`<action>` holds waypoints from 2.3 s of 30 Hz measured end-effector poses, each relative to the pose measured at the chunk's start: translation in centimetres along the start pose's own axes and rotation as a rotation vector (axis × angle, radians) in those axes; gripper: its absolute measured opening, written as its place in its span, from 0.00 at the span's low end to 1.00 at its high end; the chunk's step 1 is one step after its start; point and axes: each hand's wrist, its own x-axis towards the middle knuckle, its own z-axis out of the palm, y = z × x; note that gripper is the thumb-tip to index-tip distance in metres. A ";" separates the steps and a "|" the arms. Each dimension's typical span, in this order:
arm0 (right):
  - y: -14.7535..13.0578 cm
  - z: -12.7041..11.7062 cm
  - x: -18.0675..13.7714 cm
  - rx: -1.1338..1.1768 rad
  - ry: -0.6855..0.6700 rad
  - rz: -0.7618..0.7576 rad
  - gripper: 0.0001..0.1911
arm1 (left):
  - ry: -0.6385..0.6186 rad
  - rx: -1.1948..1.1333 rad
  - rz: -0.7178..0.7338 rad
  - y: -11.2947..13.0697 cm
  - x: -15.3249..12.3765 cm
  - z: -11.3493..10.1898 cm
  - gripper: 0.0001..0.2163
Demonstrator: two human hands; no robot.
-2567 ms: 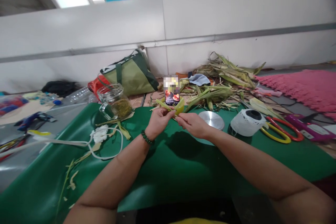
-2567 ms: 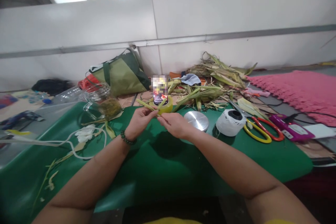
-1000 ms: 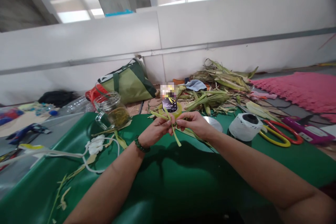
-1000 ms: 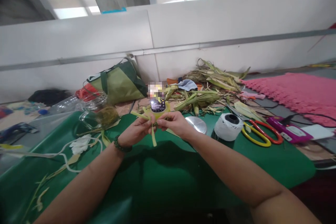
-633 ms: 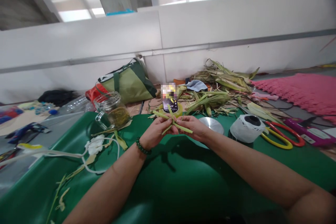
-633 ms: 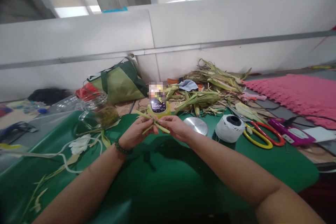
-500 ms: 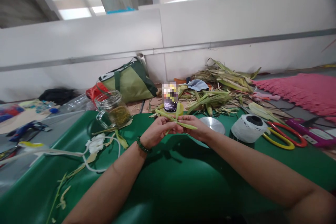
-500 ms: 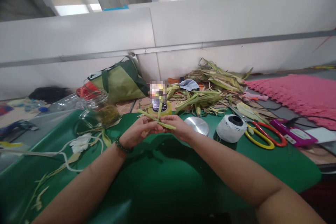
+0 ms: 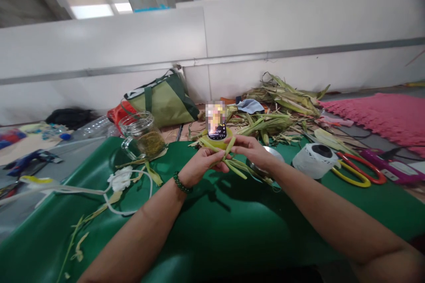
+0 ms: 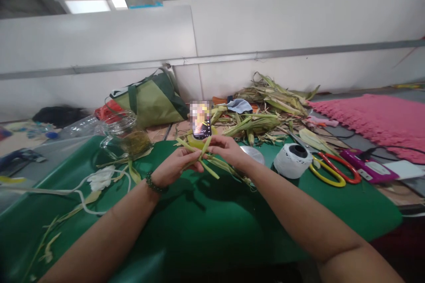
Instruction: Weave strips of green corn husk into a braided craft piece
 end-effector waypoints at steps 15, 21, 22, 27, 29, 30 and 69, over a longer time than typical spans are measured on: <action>-1.3 0.1 -0.8 -0.115 0.097 -0.010 0.16 | -0.058 0.049 0.030 -0.4 -0.2 1.7 0.13; -1.1 -0.3 -0.8 -0.085 0.169 -0.018 0.15 | 0.034 0.072 0.102 0.0 -0.4 2.1 0.10; -0.9 -0.5 -0.7 -0.087 0.163 -0.015 0.16 | 0.040 0.072 0.106 0.1 -0.4 2.1 0.10; -0.3 -1.4 -0.1 -0.389 0.105 -0.110 0.15 | 0.012 0.040 -0.003 -0.3 0.1 1.3 0.16; -0.5 -1.3 -0.2 -0.592 0.122 -0.234 0.13 | 0.008 0.094 -0.026 -0.6 0.3 1.1 0.16; -0.7 -1.1 -0.4 -0.676 0.110 -0.285 0.12 | 0.004 0.148 -0.019 -0.7 0.3 1.2 0.15; 1.3 5.4 -2.2 -0.139 0.005 0.187 0.20 | 0.387 -0.252 0.272 -1.5 1.4 2.2 0.12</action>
